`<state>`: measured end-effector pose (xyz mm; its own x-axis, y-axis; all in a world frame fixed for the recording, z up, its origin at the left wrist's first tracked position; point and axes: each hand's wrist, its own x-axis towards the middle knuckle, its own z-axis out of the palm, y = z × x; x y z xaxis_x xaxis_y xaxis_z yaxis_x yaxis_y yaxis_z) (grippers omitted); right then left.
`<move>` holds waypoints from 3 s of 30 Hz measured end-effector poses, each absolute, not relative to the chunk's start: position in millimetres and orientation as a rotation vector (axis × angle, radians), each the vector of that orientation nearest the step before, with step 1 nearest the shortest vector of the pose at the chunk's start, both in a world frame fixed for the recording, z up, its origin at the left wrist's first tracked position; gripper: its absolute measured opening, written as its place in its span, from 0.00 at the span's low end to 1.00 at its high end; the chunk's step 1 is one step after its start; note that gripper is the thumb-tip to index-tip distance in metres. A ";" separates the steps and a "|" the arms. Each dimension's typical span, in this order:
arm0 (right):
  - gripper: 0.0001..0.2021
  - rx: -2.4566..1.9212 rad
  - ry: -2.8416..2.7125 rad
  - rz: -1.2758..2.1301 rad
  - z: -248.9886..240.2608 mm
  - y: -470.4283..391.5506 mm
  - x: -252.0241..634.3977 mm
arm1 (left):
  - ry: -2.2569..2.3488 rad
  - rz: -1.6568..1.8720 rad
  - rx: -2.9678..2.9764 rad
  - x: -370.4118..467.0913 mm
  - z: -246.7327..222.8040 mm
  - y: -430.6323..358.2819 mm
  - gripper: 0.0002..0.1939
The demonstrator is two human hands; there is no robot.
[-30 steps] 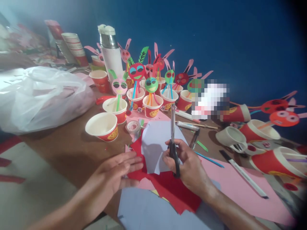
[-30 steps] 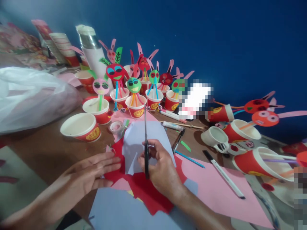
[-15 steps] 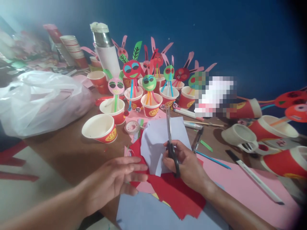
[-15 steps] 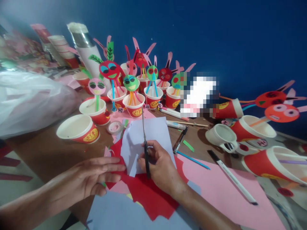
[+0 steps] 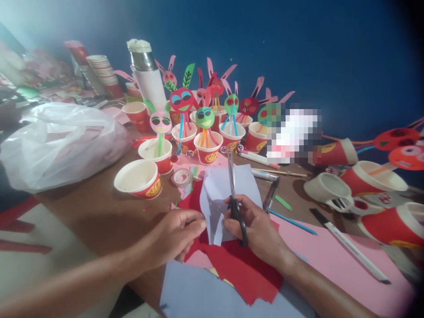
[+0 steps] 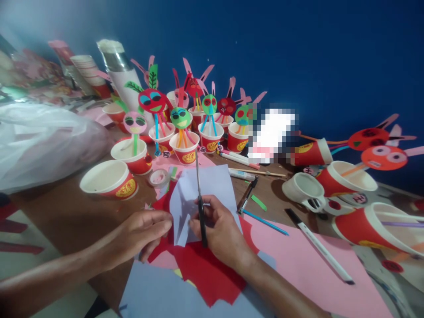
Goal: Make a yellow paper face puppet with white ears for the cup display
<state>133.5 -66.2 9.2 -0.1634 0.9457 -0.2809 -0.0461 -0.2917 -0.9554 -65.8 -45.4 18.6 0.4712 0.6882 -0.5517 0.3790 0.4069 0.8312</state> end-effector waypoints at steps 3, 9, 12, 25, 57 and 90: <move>0.16 -1.284 -1.127 1.581 9.4 -67.0 133.6 | 1.144 0.234 1.230 -61.5 15.1 -42.3 0.18; 0.14 -1.324 -1.160 1.537 12.4 -69.1 134.3 | 1.134 0.317 1.264 -50.4 17.7 -41.6 0.14; 0.15 -1.361 -1.181 1.474 17.7 -70.4 132.3 | 1.088 0.404 1.155 -47.4 18.7 -40.2 0.13; 0.11 -1.554 -1.687 1.056 23.3 -61.5 119.1 | 0.929 0.418 0.880 -46.3 18.1 -32.4 0.09; 0.11 -1.611 -1.777 0.918 25.2 -61.2 118.6 | 0.938 0.394 0.971 -45.9 16.9 -26.8 0.02; 0.11 -1.611 -1.788 0.860 19.4 -61.6 116.5 | 0.915 0.442 0.969 -44.0 13.8 -28.7 0.03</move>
<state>116.5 -61.6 19.4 -0.1052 0.9944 -0.0021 0.6221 0.0642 -0.7803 -44.0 -28.7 13.8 0.5631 0.6854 -0.4616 0.0652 0.5200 0.8516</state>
